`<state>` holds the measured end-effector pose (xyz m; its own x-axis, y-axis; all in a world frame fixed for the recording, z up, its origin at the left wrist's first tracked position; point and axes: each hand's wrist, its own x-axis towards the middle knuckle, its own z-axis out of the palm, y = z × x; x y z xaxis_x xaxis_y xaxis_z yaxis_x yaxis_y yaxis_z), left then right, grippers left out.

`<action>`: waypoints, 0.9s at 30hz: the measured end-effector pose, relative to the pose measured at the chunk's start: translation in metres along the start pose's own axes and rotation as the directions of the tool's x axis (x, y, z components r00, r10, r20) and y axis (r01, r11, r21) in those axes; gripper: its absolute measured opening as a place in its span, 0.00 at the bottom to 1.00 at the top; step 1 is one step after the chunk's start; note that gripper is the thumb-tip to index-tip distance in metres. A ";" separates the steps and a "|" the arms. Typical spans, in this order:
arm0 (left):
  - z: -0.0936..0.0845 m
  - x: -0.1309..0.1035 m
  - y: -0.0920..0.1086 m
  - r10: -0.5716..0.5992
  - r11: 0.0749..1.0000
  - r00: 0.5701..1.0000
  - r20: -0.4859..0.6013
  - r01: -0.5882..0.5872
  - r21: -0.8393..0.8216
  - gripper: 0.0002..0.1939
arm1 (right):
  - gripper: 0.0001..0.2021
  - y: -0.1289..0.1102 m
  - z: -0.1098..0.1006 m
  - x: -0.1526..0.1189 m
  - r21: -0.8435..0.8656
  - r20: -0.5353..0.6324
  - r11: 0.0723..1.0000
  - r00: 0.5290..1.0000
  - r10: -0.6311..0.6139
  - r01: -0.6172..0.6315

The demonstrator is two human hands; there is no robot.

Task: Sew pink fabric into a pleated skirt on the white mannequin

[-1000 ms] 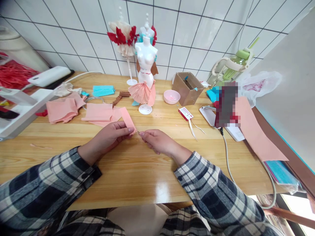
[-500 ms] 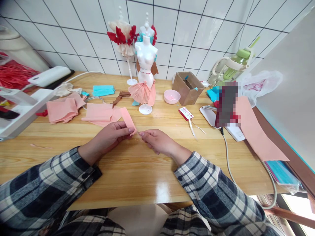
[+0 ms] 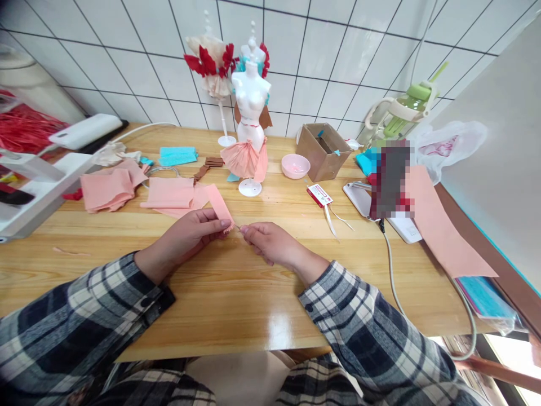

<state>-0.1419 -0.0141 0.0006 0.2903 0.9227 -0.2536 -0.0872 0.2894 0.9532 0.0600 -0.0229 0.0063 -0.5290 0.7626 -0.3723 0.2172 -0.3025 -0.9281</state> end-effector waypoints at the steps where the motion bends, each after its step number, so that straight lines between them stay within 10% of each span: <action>1: 0.000 0.000 0.000 0.000 1.000 1.000 0.002 0.000 -0.003 0.14 | 0.22 0.001 0.000 0.000 -0.003 -0.001 1.000 1.000 -0.004 0.004; 27: -0.001 0.001 -0.001 -0.020 0.994 1.000 -0.019 0.018 -0.111 0.12 | 0.20 -0.001 0.003 0.001 -0.079 -0.063 0.997 0.998 -0.022 0.017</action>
<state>-0.1423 -0.0134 -0.0008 0.2735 0.9215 -0.2758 -0.1873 0.3323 0.9244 0.0568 -0.0239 0.0074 -0.4813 0.8035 -0.3505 0.2724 -0.2430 -0.9310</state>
